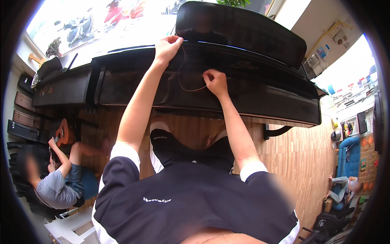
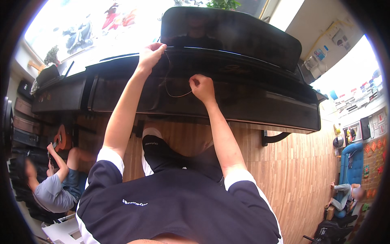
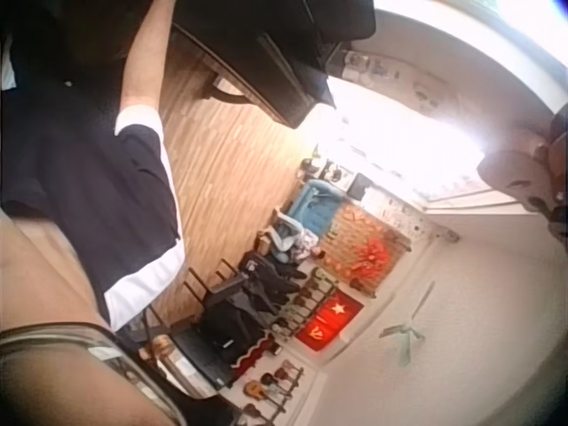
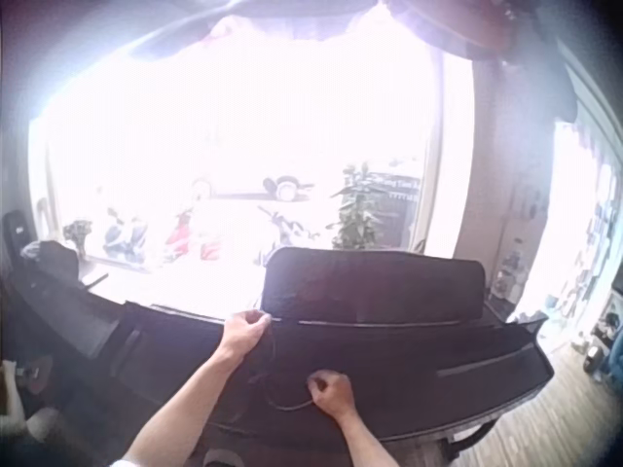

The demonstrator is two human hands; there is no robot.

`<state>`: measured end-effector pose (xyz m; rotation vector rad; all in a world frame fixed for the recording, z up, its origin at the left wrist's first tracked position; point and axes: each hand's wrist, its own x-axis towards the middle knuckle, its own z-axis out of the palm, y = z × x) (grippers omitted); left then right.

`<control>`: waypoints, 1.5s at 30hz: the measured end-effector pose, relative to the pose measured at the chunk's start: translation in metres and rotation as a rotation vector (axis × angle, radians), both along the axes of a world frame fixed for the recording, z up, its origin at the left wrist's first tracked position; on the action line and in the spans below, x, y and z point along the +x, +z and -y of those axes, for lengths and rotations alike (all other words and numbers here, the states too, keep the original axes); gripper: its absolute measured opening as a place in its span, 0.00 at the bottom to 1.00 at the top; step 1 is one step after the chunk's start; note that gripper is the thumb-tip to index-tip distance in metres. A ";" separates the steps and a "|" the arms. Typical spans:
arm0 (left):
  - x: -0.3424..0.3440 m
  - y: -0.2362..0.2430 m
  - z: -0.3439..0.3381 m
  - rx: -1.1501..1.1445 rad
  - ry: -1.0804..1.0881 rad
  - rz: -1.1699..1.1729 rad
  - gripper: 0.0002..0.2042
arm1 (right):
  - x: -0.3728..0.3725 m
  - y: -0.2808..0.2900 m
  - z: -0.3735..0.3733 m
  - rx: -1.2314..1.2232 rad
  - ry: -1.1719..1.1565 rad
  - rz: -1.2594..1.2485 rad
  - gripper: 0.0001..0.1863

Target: The person sits on the floor in front of a black upright piano and repeatedly handles a thin copper wire, bending and shaping it by hand. The person opens and closes the piano lid multiple times while continuing to manipulate the wire.

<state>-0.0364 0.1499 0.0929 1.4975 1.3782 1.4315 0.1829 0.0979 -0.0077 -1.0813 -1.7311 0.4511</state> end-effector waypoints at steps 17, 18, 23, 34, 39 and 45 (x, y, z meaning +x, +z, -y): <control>-0.033 0.045 -0.107 -0.208 -0.091 -0.306 0.17 | -0.006 0.010 0.013 0.218 0.011 0.290 0.05; -0.034 0.042 -0.109 -0.206 -0.078 -0.309 0.17 | -0.006 0.012 0.015 0.181 0.011 0.270 0.04; -0.054 0.038 -0.100 -0.136 -0.119 -0.266 0.15 | -0.003 0.016 0.012 0.366 -0.068 0.243 0.07; 0.016 0.103 0.038 0.631 -0.018 -0.313 0.09 | 0.001 0.012 0.006 0.366 -0.085 -0.008 0.10; 0.051 0.094 0.097 0.496 -0.222 -0.460 0.08 | -0.018 0.050 0.045 0.293 0.002 -0.208 0.17; 0.084 0.076 0.132 0.578 -0.621 -0.681 0.10 | -0.018 0.049 0.066 -0.117 0.449 -0.682 0.07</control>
